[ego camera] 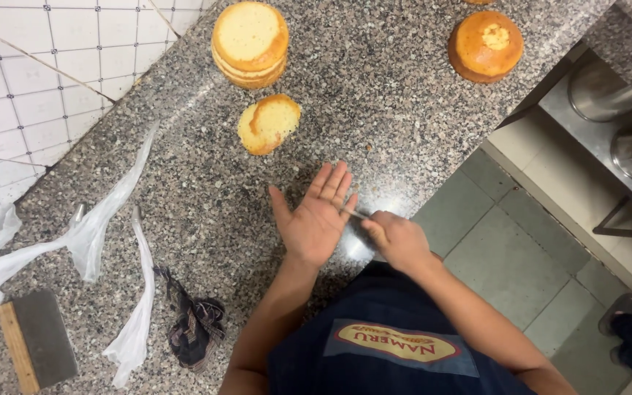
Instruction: Slicing small round sponge cakes horizontally using a long serrated bread knife in a bakery kitchen.
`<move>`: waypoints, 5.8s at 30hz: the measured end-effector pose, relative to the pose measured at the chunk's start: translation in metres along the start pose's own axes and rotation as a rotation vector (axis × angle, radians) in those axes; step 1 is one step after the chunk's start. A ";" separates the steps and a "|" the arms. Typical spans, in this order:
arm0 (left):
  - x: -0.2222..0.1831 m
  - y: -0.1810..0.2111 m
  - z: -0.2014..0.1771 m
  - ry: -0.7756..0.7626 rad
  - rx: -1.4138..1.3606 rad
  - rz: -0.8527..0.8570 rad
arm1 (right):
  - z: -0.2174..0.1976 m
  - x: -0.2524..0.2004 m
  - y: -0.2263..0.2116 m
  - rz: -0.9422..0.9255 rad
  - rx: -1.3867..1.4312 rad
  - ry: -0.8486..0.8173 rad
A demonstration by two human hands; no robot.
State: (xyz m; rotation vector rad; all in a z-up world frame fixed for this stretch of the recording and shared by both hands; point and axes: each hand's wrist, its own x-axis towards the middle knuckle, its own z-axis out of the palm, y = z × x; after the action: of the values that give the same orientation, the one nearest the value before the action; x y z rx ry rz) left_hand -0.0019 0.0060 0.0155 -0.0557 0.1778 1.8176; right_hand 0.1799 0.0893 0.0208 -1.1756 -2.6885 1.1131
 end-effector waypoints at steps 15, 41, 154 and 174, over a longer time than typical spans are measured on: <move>-0.005 -0.005 0.010 -0.294 0.730 0.270 | -0.049 0.002 -0.015 0.484 1.107 -0.473; 0.028 -0.010 0.052 -0.214 0.844 0.609 | -0.031 -0.016 -0.040 0.113 0.702 -0.431; 0.097 -0.137 -0.049 0.667 1.031 0.086 | -0.096 -0.023 0.273 0.387 0.177 -0.129; -0.045 -0.100 -0.060 1.114 1.436 0.739 | -0.066 0.140 0.123 -0.521 -0.255 -0.133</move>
State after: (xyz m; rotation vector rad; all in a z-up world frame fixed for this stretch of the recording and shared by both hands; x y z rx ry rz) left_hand 0.1029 -0.0218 -0.0475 0.0312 2.4579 1.7167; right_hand 0.1755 0.2770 -0.0410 -0.3647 -3.0359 0.8095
